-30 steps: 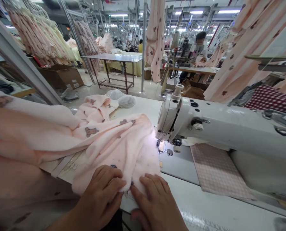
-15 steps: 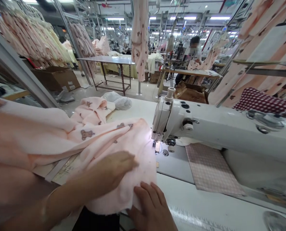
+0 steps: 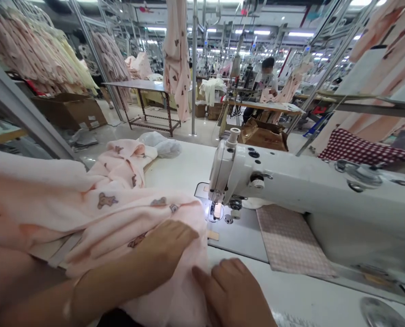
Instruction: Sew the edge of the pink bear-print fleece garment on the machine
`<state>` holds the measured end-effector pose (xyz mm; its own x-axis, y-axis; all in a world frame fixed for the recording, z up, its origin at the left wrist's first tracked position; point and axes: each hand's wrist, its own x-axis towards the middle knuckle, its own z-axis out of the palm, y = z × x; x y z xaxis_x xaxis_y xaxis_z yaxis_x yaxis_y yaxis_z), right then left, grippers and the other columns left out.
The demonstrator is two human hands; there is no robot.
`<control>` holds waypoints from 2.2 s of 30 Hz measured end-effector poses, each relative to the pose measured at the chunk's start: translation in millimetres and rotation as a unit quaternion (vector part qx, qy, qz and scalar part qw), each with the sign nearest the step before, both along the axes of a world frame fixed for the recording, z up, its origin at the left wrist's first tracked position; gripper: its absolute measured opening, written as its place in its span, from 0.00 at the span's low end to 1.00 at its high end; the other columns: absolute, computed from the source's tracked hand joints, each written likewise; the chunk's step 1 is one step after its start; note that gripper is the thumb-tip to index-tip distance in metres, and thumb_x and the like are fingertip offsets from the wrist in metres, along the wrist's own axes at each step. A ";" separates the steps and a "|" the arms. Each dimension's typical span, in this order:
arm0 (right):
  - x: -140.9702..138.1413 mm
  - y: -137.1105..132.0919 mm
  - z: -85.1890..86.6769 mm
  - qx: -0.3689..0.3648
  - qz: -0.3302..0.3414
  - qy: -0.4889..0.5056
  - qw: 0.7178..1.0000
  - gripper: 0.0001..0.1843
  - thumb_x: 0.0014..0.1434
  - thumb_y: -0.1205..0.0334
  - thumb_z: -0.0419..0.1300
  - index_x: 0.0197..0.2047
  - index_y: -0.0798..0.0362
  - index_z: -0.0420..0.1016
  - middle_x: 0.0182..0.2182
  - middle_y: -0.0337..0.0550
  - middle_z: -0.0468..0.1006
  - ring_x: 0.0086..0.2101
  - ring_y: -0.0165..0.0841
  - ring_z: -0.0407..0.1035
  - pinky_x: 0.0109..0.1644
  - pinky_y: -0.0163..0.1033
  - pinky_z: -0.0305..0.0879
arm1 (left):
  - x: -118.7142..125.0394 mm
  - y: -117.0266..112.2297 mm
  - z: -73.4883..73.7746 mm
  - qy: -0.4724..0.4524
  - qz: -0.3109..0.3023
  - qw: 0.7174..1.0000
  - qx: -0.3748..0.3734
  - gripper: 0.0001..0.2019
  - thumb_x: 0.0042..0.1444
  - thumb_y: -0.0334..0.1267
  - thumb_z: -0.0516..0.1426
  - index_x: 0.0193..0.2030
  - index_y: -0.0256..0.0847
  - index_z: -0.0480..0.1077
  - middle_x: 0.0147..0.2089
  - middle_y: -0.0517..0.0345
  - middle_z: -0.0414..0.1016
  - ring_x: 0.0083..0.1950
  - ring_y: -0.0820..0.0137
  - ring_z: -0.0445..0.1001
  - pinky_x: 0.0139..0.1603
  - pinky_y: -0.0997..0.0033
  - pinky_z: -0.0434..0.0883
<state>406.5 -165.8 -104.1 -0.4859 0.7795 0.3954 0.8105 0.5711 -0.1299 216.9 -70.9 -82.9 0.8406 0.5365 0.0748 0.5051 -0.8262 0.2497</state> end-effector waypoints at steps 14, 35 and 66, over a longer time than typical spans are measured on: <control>7.7 39.1 -23.9 0.023 -0.024 0.051 0.998 0.10 0.57 0.73 0.49 0.32 0.54 0.70 0.20 0.37 0.67 0.23 0.30 0.57 0.32 0.38 0.48 | 24.0 35.7 -33.5 -0.092 -0.024 0.995 0.020 0.06 0.60 0.34 0.52 0.43 0.39 0.65 0.53 0.53 0.65 0.58 0.62 0.59 0.59 0.58 0.56; 2.8 35.7 -30.1 0.012 -0.027 0.091 0.995 0.10 0.55 0.74 0.49 0.36 0.55 0.69 0.21 0.38 0.68 0.24 0.30 0.57 0.34 0.39 0.51 | 41.1 95.7 24.0 0.027 -0.059 0.996 -0.065 0.02 0.55 0.33 0.55 0.34 0.41 0.69 0.34 0.62 0.73 0.40 0.69 0.71 0.50 0.66 0.62; 44.6 89.5 -5.9 -0.021 -0.080 -0.127 0.988 0.10 0.59 0.65 0.50 0.30 0.50 0.71 0.26 0.40 0.75 0.27 0.32 0.69 0.26 0.34 0.52 | 19.2 10.1 -26.5 -0.057 -0.029 0.998 -0.027 0.27 0.58 0.51 0.52 0.60 0.40 0.54 0.60 0.50 0.59 0.59 0.58 0.55 0.60 0.53 0.51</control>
<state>451.1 -76.4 -110.0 -0.4341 0.8675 0.2427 0.8997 0.4312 0.0678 236.1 -60.8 -109.4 0.8579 0.4931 0.1443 0.4225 -0.8369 0.3480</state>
